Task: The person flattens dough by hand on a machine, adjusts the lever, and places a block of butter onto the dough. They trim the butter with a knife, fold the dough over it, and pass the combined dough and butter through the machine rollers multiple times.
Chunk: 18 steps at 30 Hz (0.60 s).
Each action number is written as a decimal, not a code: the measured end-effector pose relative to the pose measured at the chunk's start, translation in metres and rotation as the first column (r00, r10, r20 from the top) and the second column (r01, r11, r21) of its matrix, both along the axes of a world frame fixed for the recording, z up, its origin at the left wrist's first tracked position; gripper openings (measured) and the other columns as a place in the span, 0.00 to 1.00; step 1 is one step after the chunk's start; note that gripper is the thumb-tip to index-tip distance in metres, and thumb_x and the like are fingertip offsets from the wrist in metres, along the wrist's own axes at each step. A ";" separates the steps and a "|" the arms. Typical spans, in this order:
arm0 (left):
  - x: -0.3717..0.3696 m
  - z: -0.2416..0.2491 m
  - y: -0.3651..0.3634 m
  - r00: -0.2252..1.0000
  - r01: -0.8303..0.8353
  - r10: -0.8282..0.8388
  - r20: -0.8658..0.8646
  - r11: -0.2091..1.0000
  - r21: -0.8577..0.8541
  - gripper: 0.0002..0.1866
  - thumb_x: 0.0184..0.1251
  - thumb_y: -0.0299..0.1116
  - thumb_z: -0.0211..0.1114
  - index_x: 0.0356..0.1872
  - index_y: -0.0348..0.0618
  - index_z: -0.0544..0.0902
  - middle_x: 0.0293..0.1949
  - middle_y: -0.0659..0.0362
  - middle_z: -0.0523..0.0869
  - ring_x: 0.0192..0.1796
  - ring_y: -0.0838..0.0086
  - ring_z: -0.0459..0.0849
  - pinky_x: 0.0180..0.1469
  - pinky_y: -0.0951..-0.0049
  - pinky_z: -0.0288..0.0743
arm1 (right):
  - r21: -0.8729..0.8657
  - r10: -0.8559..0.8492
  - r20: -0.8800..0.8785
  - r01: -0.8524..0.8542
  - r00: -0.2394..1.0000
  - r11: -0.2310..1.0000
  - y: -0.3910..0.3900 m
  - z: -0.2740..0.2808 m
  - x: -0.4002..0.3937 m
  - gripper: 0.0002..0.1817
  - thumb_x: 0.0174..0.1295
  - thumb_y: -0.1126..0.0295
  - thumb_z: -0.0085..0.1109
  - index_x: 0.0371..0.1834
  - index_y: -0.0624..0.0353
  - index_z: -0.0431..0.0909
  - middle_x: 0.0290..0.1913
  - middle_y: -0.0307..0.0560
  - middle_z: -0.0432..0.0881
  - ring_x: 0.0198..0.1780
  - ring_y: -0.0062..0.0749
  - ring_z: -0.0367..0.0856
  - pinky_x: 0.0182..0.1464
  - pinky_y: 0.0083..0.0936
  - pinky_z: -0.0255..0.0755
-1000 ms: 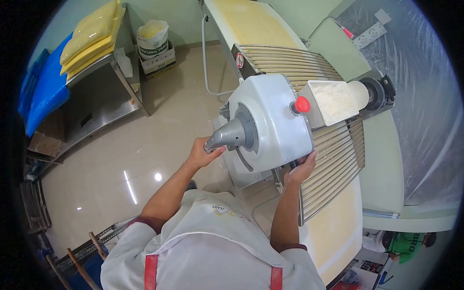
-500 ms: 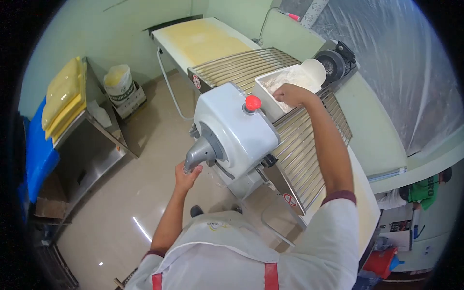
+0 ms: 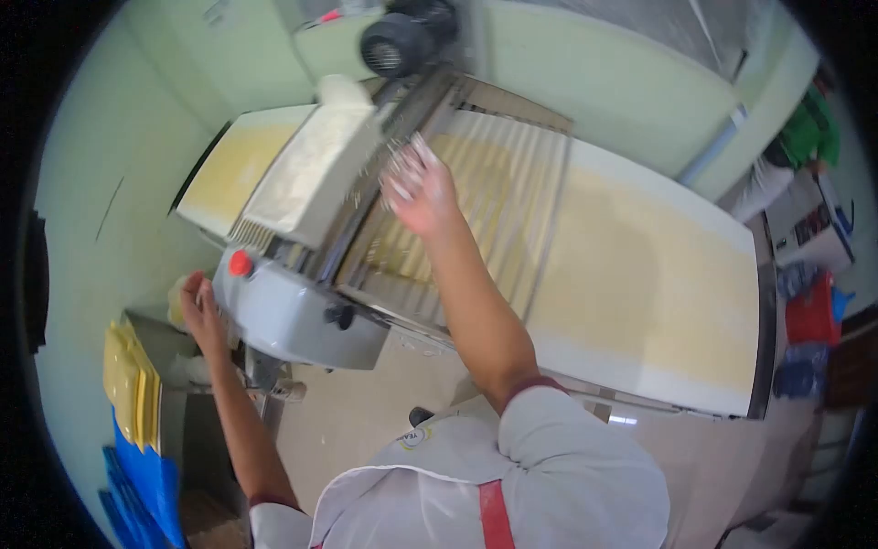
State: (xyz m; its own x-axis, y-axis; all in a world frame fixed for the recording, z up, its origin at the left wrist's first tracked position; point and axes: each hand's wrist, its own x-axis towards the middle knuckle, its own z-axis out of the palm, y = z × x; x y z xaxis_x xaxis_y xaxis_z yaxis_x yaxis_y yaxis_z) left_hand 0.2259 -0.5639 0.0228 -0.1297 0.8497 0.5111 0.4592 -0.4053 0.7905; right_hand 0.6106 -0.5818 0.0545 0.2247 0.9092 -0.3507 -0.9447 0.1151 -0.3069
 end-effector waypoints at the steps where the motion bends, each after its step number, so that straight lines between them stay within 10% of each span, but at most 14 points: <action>1: 0.001 0.003 0.023 0.992 -0.014 0.015 -0.122 1.000 0.016 0.23 0.72 0.41 0.60 0.60 0.36 0.72 0.55 0.50 0.78 0.56 0.65 0.78 0.59 0.66 0.70 | 0.210 0.085 -0.027 -0.078 0.996 0.975 -0.029 -0.066 0.045 0.16 0.71 0.57 0.49 0.25 0.49 0.69 0.18 0.34 0.66 0.19 0.24 0.65 0.17 0.24 0.60; 2: 0.003 0.005 0.038 0.963 -0.027 0.008 -0.270 0.998 -0.065 0.24 0.73 0.42 0.58 0.62 0.36 0.71 0.56 0.48 0.78 0.55 0.62 0.78 0.59 0.65 0.70 | 0.647 0.225 -0.073 -0.125 0.972 0.752 -0.053 -0.146 0.097 0.12 0.71 0.59 0.49 0.29 0.50 0.70 0.19 0.33 0.67 0.18 0.22 0.64 0.15 0.19 0.58; 3: 0.005 0.005 0.053 0.913 -0.052 -0.010 -0.409 0.989 -0.139 0.25 0.74 0.43 0.56 0.63 0.36 0.70 0.56 0.46 0.78 0.55 0.59 0.78 0.59 0.64 0.71 | 0.376 -0.029 -0.009 0.030 1.000 0.926 -0.116 -0.161 0.137 0.11 0.73 0.62 0.46 0.32 0.51 0.70 0.21 0.32 0.67 0.18 0.20 0.63 0.14 0.17 0.56; 4: 0.001 0.001 0.069 0.847 -0.089 -0.034 -0.530 0.975 -0.204 0.25 0.75 0.44 0.54 0.64 0.36 0.70 0.56 0.44 0.77 0.55 0.56 0.79 0.59 0.63 0.71 | 0.583 -0.099 0.178 -0.024 0.979 0.812 -0.166 -0.244 0.218 0.09 0.74 0.63 0.45 0.39 0.52 0.74 0.28 0.35 0.74 0.24 0.19 0.69 0.18 0.18 0.63; 7: -0.054 -0.018 0.130 0.568 -0.006 -0.226 -0.791 0.960 -0.279 0.27 0.76 0.49 0.49 0.65 0.38 0.70 0.58 0.39 0.75 0.56 0.51 0.78 0.59 0.61 0.71 | 0.070 -0.737 0.388 0.779 0.554 0.623 -0.448 -0.298 0.451 0.24 0.76 0.60 0.36 0.70 0.57 0.63 0.50 0.39 0.80 0.46 0.24 0.81 0.46 0.17 0.79; 8: -0.056 -0.018 0.140 0.533 -0.001 -0.243 -0.810 0.957 -0.289 0.28 0.75 0.49 0.48 0.65 0.39 0.71 0.56 0.39 0.76 0.55 0.51 0.78 0.58 0.60 0.71 | 0.214 -0.600 0.734 0.731 0.318 0.648 -0.543 -0.267 0.489 0.21 0.73 0.66 0.38 0.65 0.61 0.67 0.47 0.44 0.81 0.45 0.26 0.81 0.45 0.19 0.79; 10: -0.068 -0.019 0.159 0.493 -0.049 -0.264 -0.829 0.943 -0.329 0.27 0.75 0.49 0.47 0.64 0.40 0.72 0.52 0.39 0.78 0.53 0.51 0.79 0.55 0.59 0.72 | 0.208 -0.645 0.764 0.933 0.033 0.293 -0.637 -0.165 0.521 0.20 0.72 0.67 0.39 0.64 0.61 0.68 0.44 0.41 0.78 0.41 0.26 0.79 0.42 0.19 0.77; 14: -0.095 -0.051 0.229 0.447 -0.241 -0.262 -0.855 0.885 -0.397 0.21 0.73 0.44 0.49 0.58 0.41 0.74 0.43 0.39 0.81 0.46 0.49 0.81 0.49 0.55 0.73 | 0.233 -0.089 0.970 0.969 -0.226 0.078 -0.576 -0.194 0.484 0.20 0.69 0.68 0.40 0.61 0.62 0.71 0.37 0.37 0.74 0.34 0.24 0.73 0.36 0.19 0.73; 16: -0.106 -0.060 0.229 0.321 -0.170 -0.275 -0.906 0.925 -0.341 0.20 0.73 0.44 0.48 0.56 0.42 0.74 0.41 0.39 0.83 0.44 0.49 0.82 0.47 0.54 0.74 | 0.195 0.472 0.830 0.947 -0.298 0.254 -0.484 -0.272 0.419 0.20 0.68 0.69 0.40 0.59 0.63 0.73 0.34 0.35 0.72 0.31 0.23 0.70 0.33 0.19 0.71; 18: -0.117 -0.048 0.229 0.177 -0.089 -0.262 -0.949 0.956 -0.280 0.18 0.73 0.44 0.48 0.53 0.43 0.74 0.39 0.39 0.84 0.41 0.49 0.83 0.44 0.54 0.75 | -0.018 0.618 0.661 0.814 -0.426 0.580 -0.413 -0.314 0.334 0.19 0.67 0.70 0.41 0.57 0.63 0.74 0.31 0.33 0.69 0.27 0.22 0.68 0.30 0.19 0.69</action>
